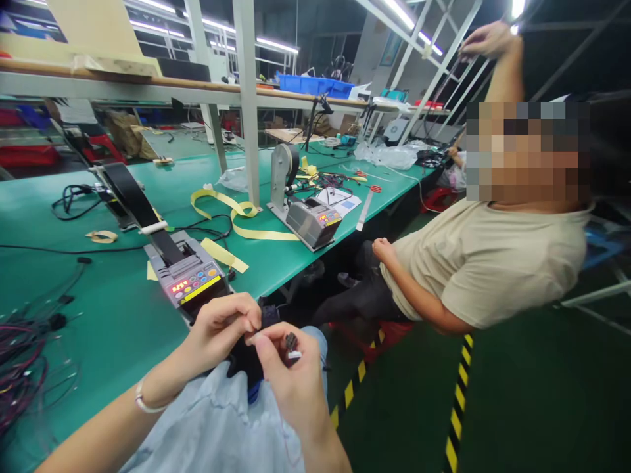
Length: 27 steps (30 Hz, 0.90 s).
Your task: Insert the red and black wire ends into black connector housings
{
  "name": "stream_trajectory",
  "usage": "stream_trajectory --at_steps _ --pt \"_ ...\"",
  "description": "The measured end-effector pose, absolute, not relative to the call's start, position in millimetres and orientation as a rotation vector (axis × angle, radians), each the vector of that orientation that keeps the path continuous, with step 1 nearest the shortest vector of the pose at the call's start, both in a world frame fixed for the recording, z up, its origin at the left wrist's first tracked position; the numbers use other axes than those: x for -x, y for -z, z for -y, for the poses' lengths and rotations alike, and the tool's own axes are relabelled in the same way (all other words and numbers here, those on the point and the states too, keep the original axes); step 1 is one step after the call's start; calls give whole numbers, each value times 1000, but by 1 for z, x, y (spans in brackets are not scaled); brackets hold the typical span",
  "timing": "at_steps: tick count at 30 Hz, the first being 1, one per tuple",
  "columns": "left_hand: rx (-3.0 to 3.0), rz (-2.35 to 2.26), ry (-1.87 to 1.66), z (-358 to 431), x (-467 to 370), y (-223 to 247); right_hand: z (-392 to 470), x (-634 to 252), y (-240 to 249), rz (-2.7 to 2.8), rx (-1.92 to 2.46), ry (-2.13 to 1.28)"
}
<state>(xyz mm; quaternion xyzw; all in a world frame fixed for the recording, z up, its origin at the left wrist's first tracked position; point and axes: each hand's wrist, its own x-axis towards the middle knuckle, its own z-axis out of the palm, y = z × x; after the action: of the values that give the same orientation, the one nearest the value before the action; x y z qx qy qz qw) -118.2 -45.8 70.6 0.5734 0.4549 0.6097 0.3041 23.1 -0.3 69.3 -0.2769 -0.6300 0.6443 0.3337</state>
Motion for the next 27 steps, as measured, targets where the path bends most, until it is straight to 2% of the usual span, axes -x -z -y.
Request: stream_trajectory --at_steps 4,12,19,27 --pt "-1542 -1243 -1620 45 119 -72 1 -23 -68 1617 742 -1663" --pt "-1129 -952 -1534 42 118 -69 -1 -24 -67 1649 743 -1623" --pt "-929 -912 -1596 44 108 -66 3 -23 -68 1662 689 -1657" --pt "-980 -907 -1588 48 106 -72 5 -22 -66 1621 649 -1725"
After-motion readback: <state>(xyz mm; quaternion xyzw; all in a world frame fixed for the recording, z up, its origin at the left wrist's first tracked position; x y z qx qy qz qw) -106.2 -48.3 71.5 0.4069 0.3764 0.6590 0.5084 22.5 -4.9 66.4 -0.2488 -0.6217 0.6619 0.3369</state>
